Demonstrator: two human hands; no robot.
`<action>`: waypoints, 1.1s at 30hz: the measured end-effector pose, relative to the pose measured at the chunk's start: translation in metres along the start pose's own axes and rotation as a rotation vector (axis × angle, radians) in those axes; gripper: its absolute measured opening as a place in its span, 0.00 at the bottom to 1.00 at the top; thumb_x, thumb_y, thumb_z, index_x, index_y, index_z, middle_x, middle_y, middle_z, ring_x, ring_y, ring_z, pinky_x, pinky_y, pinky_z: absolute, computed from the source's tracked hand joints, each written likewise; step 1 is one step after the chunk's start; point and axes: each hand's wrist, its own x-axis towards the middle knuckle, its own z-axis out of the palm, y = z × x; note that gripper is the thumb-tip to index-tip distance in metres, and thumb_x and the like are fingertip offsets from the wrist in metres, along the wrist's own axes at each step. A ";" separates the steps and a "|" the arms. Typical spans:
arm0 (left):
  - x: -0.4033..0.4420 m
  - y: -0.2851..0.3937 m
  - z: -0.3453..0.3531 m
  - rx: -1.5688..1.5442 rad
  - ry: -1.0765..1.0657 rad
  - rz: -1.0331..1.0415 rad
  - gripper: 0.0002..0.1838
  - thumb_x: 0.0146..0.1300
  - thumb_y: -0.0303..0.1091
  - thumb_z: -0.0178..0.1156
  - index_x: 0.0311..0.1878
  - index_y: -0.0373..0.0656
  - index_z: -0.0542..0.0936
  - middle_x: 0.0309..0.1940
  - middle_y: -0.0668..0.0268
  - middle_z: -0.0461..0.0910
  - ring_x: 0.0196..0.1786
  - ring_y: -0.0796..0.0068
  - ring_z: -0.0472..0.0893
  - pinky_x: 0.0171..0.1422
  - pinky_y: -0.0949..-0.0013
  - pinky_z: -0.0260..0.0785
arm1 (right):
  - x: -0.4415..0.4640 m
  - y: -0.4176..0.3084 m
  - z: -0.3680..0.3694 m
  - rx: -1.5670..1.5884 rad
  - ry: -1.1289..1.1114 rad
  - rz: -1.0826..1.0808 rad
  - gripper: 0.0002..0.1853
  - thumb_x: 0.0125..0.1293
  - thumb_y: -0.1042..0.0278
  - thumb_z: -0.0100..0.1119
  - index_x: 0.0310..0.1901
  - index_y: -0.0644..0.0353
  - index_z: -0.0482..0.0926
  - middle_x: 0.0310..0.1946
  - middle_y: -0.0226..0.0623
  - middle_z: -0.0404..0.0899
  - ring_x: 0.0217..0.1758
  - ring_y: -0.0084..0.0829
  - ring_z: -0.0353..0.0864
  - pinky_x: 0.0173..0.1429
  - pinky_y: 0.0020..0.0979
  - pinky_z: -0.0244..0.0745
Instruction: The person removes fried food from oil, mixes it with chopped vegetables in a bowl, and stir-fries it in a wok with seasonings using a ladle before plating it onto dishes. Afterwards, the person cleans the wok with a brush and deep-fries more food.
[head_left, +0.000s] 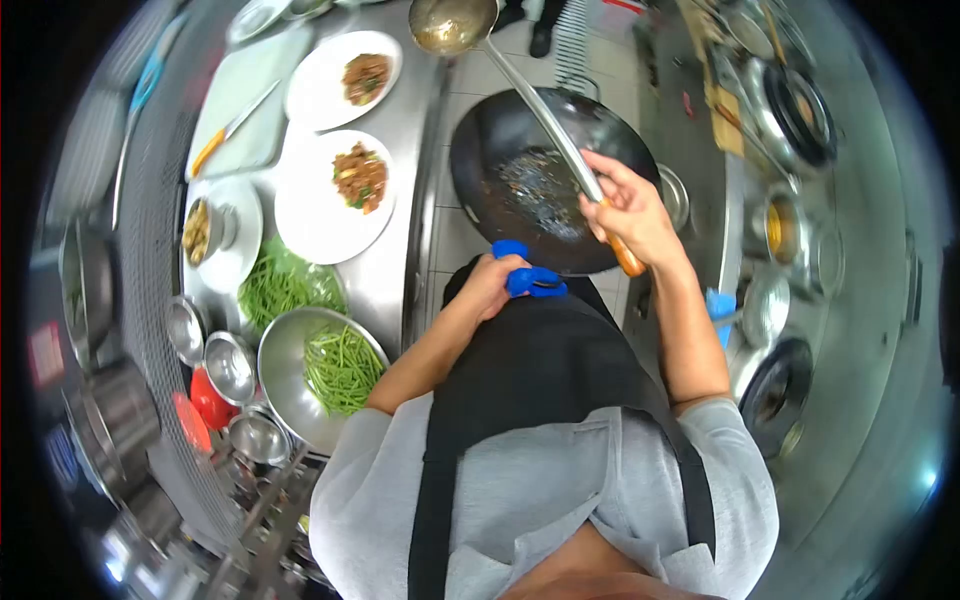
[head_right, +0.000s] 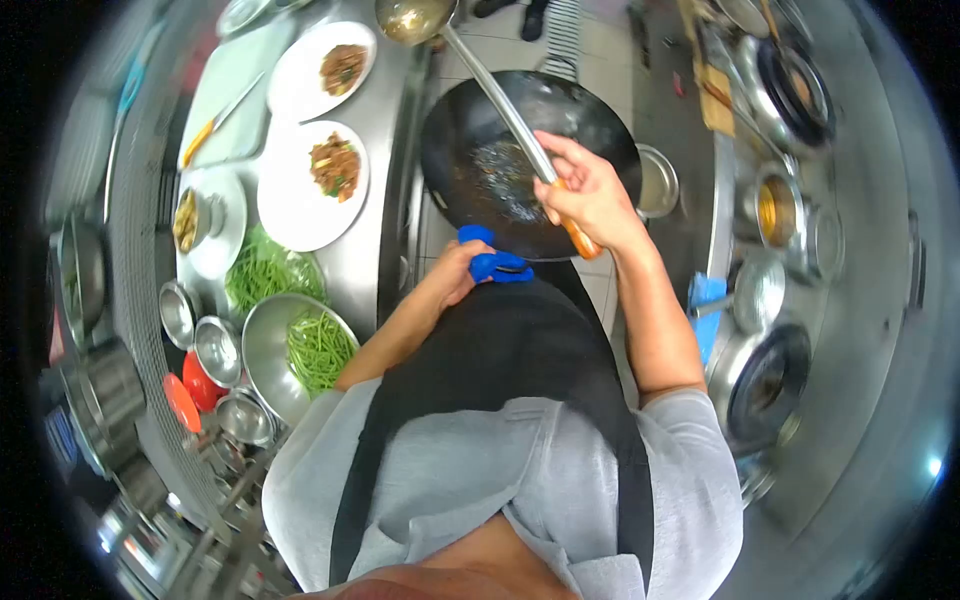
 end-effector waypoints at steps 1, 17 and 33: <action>-0.001 0.001 0.005 0.020 -0.016 0.007 0.09 0.63 0.32 0.65 0.43 0.39 0.81 0.34 0.64 0.84 0.34 0.71 0.85 0.37 0.66 0.78 | -0.032 -0.001 -0.015 -0.007 0.037 0.015 0.36 0.65 0.85 0.60 0.76 0.65 0.65 0.37 0.33 0.79 0.29 0.19 0.75 0.34 0.23 0.71; -0.016 -0.115 0.202 0.308 -0.092 0.229 0.09 0.56 0.24 0.63 0.42 0.37 0.79 0.35 0.65 0.81 0.37 0.72 0.83 0.44 0.68 0.76 | -0.354 0.123 -0.154 -0.388 0.727 0.039 0.39 0.66 0.79 0.62 0.79 0.51 0.65 0.34 0.28 0.79 0.27 0.14 0.69 0.32 0.22 0.69; -0.044 -0.159 0.186 0.375 0.164 0.380 0.06 0.57 0.27 0.65 0.34 0.38 0.78 0.28 0.67 0.78 0.29 0.77 0.78 0.34 0.69 0.70 | -0.385 0.168 -0.146 -0.313 0.444 0.221 0.38 0.65 0.80 0.60 0.79 0.57 0.64 0.31 0.29 0.79 0.25 0.15 0.73 0.32 0.24 0.74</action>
